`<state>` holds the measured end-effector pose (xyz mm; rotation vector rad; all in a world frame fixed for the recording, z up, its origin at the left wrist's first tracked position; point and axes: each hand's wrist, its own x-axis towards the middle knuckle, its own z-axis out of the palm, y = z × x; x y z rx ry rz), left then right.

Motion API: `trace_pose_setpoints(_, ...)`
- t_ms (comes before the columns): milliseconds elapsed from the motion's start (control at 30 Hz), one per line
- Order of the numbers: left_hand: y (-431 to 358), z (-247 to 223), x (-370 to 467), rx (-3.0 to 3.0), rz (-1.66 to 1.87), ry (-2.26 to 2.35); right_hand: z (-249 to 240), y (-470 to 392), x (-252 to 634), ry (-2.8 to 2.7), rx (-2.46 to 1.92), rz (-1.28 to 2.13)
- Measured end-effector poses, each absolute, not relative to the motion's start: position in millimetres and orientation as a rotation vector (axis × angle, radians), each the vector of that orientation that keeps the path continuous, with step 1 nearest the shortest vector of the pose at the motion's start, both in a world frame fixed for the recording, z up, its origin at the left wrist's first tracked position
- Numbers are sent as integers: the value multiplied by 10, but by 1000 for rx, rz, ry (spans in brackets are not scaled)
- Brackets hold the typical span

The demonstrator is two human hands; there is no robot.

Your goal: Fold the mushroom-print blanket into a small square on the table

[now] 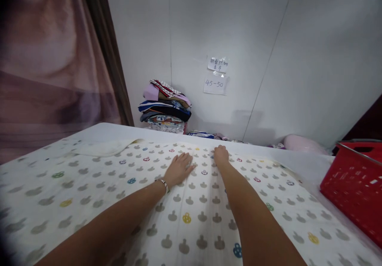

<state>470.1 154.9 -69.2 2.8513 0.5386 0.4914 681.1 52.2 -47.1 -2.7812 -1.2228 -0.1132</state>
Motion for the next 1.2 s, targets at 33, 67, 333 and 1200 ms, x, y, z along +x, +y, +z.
trace_pose_setpoints(33, 1547, -693, 4703, 2852, 491, 534, -464, 539, 6808, -1212, -2791, -124)
trace_pose_setpoints(67, 1546, -694, 4706, 2853, 487, 531, -456, 554, 6804, -1203, -2798, -130)
trace_pose_setpoints(333, 1551, -705, 4707, 2872, 526, 481, -443, 659, 6881, -1076, -2795, -117)
trace_pose_setpoints(1200, 1651, -601, 4725, 2821, 593, 569, -412, -1541, 5950, -1350, -2558, 167)
